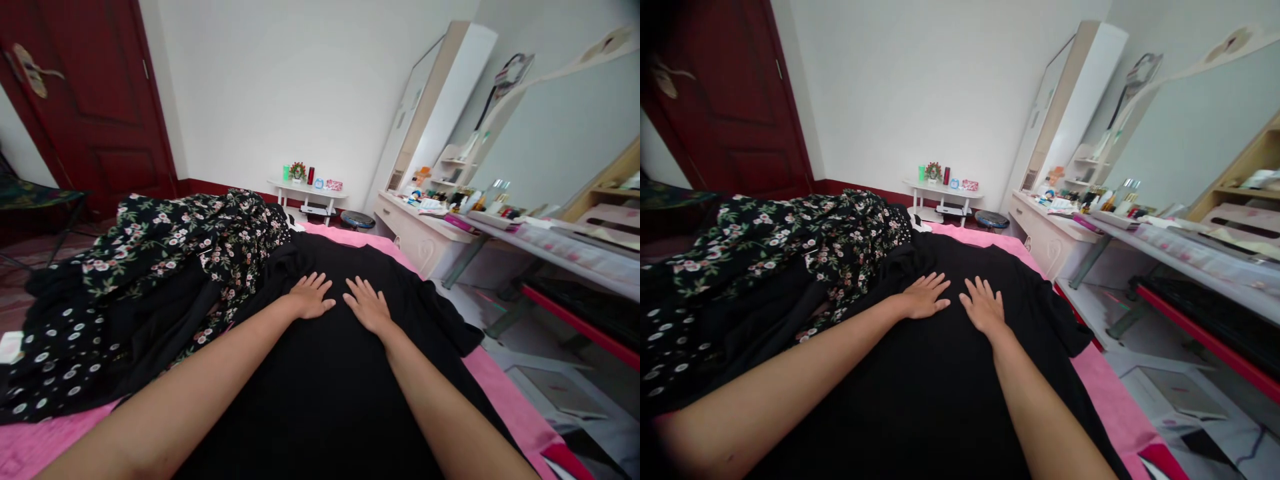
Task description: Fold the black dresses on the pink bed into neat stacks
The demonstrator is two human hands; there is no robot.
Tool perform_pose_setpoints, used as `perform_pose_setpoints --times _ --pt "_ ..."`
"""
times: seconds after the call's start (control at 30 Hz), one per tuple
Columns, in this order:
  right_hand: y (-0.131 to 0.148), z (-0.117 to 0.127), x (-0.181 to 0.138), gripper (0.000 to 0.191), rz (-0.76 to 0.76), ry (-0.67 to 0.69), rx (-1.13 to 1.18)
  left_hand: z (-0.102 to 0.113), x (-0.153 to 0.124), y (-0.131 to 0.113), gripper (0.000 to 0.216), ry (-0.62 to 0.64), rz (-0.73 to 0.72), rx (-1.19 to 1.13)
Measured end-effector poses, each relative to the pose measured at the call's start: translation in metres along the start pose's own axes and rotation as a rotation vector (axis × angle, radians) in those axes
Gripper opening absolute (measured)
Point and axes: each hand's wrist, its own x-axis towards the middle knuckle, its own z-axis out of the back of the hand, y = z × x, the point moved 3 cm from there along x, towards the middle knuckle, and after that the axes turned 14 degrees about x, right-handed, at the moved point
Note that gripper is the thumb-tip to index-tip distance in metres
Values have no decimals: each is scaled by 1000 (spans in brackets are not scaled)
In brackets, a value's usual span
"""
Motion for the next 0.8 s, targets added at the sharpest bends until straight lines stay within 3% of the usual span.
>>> perform_pose_setpoints --times 0.2,0.33,0.47,0.53,0.67,0.8 --pt "-35 14 17 56 -381 -175 -50 -7 -24 6 59 -226 28 -10" --pt "-30 13 21 51 -339 -341 -46 9 -33 13 35 -456 192 -42" --pt "-36 15 19 45 -248 -361 55 39 -43 31 41 -721 401 71" --pt "-41 18 19 42 -240 -368 106 48 -44 41 47 -722 504 138" --pt "-42 21 18 38 -219 -394 150 52 -28 61 61 -507 643 149" --pt "-40 21 17 37 -220 -397 171 61 -5 76 39 -360 628 -5"
